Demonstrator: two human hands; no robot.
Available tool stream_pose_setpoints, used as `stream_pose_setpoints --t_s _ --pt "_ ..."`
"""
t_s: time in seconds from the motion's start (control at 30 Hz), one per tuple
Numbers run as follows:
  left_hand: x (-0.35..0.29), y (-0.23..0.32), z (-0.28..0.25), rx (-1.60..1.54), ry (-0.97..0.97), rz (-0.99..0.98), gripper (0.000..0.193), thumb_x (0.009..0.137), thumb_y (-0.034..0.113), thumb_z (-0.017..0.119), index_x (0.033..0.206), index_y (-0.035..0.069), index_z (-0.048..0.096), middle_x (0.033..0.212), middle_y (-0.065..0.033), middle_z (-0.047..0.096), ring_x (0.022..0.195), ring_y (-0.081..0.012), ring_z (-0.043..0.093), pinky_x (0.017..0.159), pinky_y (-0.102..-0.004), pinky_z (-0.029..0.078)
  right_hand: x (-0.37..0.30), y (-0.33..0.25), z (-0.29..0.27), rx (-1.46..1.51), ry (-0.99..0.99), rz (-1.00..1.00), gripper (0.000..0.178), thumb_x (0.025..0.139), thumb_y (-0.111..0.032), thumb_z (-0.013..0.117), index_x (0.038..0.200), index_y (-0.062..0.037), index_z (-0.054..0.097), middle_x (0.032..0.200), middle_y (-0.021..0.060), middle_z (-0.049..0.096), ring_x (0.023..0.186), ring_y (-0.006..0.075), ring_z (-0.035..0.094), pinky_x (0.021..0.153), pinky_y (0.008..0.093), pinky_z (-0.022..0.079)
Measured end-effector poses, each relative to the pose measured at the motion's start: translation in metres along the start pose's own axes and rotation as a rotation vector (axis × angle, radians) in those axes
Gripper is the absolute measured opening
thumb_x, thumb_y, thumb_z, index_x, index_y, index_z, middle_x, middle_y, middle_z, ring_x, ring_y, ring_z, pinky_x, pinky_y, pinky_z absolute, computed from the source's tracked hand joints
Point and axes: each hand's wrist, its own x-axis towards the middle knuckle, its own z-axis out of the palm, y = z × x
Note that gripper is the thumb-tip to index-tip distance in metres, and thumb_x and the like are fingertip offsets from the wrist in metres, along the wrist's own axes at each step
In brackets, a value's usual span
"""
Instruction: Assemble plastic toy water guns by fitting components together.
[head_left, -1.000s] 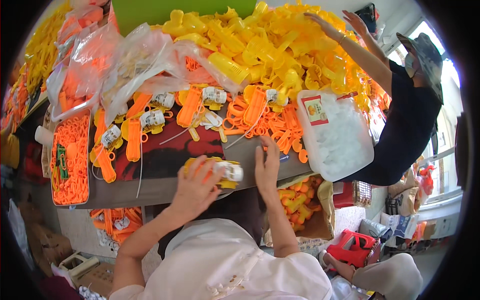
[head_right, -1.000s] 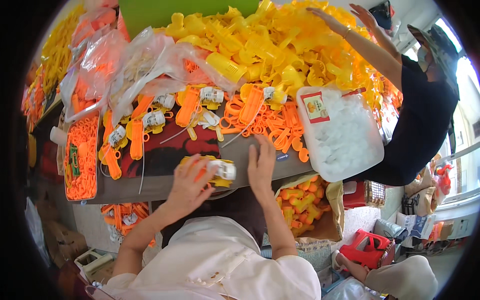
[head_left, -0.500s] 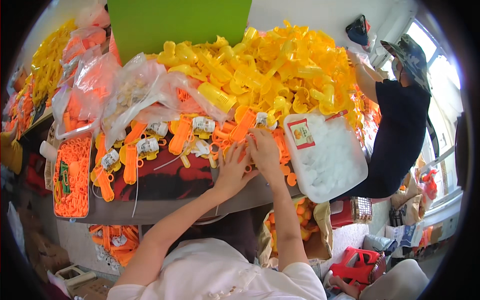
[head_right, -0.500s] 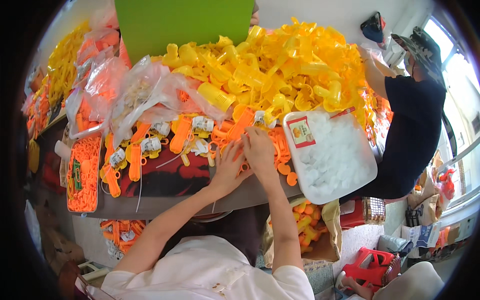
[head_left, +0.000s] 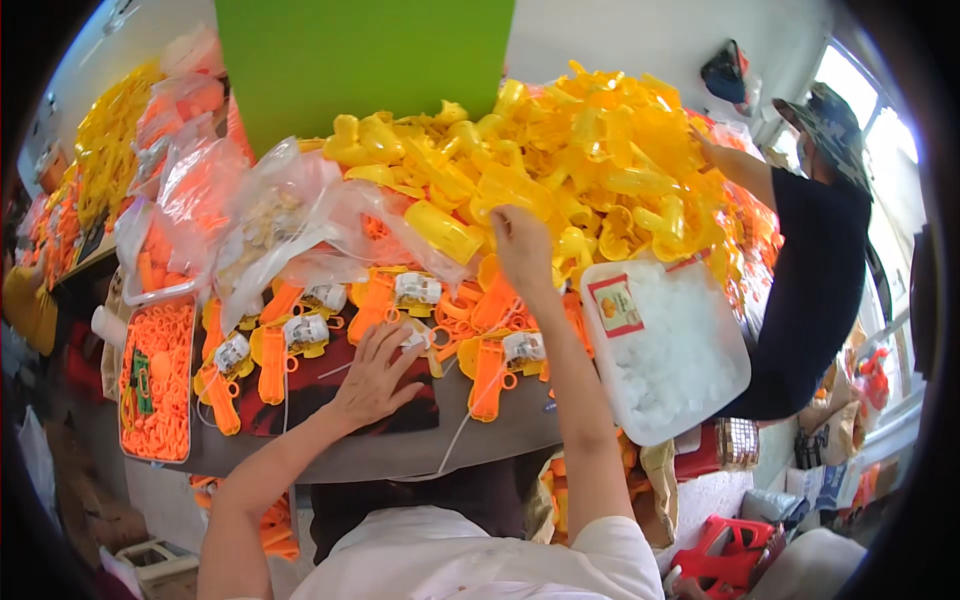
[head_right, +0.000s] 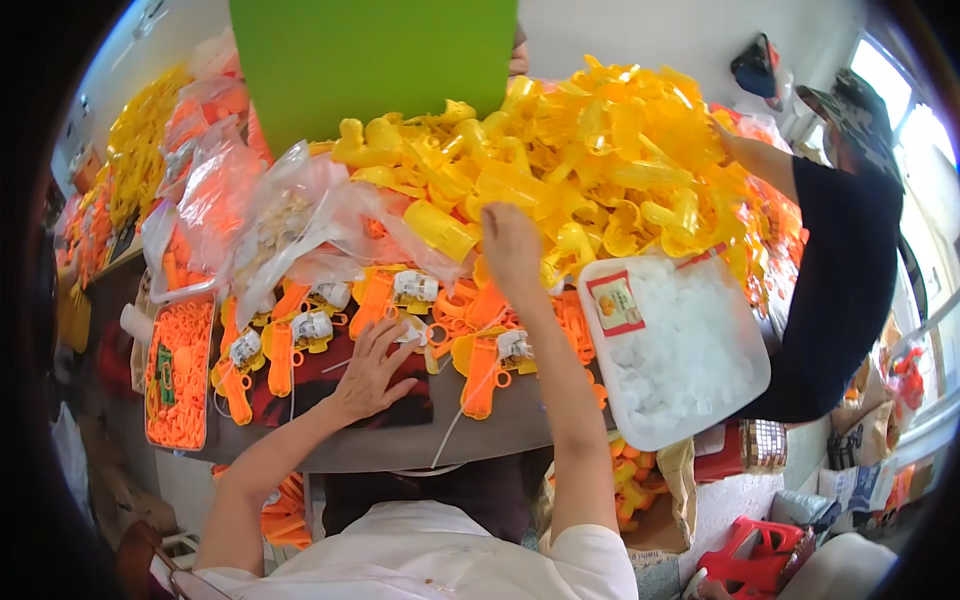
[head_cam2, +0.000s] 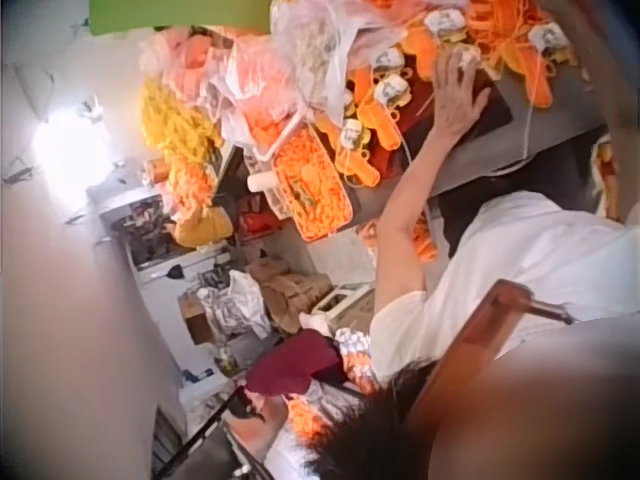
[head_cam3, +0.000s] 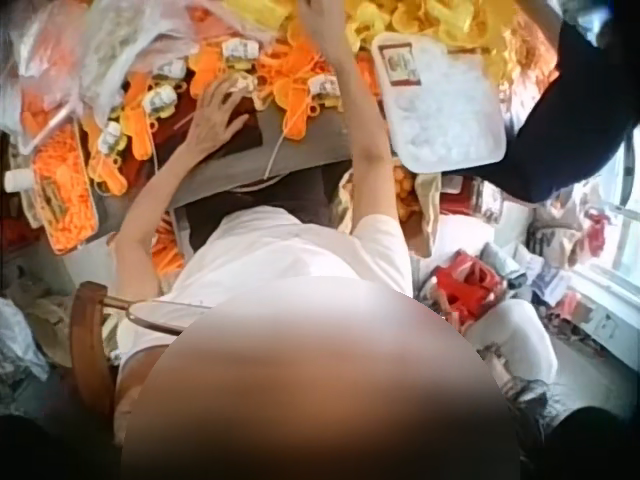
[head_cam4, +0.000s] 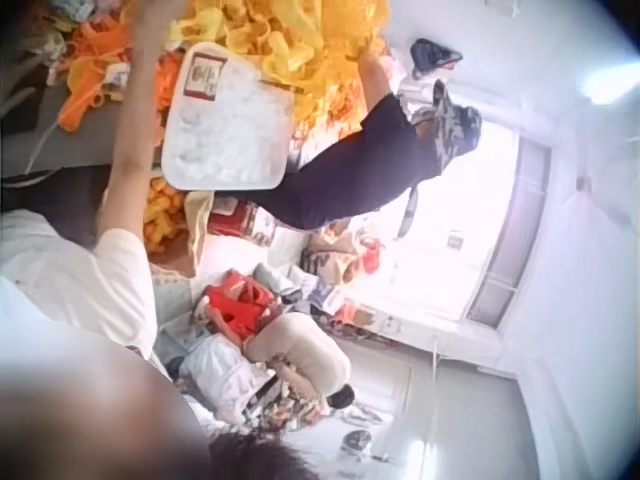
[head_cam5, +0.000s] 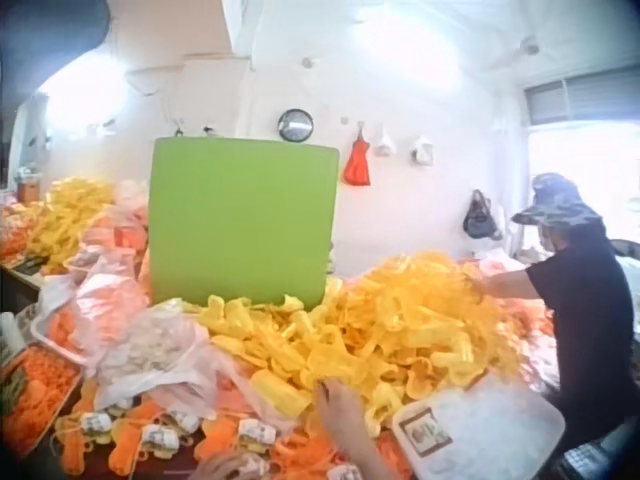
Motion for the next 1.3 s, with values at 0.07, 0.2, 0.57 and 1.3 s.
stream_pose_setpoints --t_s 0.07,0.2,0.57,1.3 --pt "0.005 0.003 -0.002 -0.019 -0.012 0.008 0.063 0.082 0.029 0.072 0.137 0.010 0.049 0.145 -0.0159 0.039 0.139 -0.0358 0.031 0.116 -0.0540 0.022 0.016 0.011 0.011 -0.018 0.038 0.014 0.014 0.090 -0.011 0.063 0.099 -0.0004 0.067 0.089 0.0167 0.068 0.077 0.0312 0.065 0.070 0.0384 0.051" --pt "0.006 0.000 -0.001 -0.044 0.012 -0.016 0.063 0.081 0.028 0.072 0.137 0.009 0.049 0.142 -0.0156 0.041 0.139 -0.0355 0.032 0.116 -0.0540 0.022 0.052 0.013 0.029 0.023 0.041 0.020 0.014 0.090 -0.011 0.063 0.098 -0.0020 0.068 0.094 0.0159 0.069 0.086 0.0324 0.065 0.076 0.0383 0.051" --pt "0.004 0.000 0.001 -0.074 0.050 -0.049 0.061 0.081 0.027 0.072 0.135 0.007 0.050 0.139 -0.0158 0.043 0.135 -0.0352 0.036 0.115 -0.0515 0.026 0.100 -0.018 0.089 -0.237 -0.058 -0.222 0.019 0.087 -0.021 0.068 0.096 -0.0038 0.069 0.094 0.0125 0.069 0.089 0.0335 0.063 0.080 0.0405 0.049" --pt "-0.052 0.025 -0.079 -0.446 0.739 -0.431 0.035 0.093 0.008 0.062 0.126 -0.001 0.056 0.114 -0.0137 0.065 0.100 -0.0271 0.064 0.085 -0.0348 0.051 -0.104 -0.168 -0.042 1.186 -0.951 0.774 0.038 0.101 -0.032 0.053 0.113 0.0023 0.065 0.107 0.0111 0.068 0.098 0.0214 0.063 0.085 0.0326 0.051"
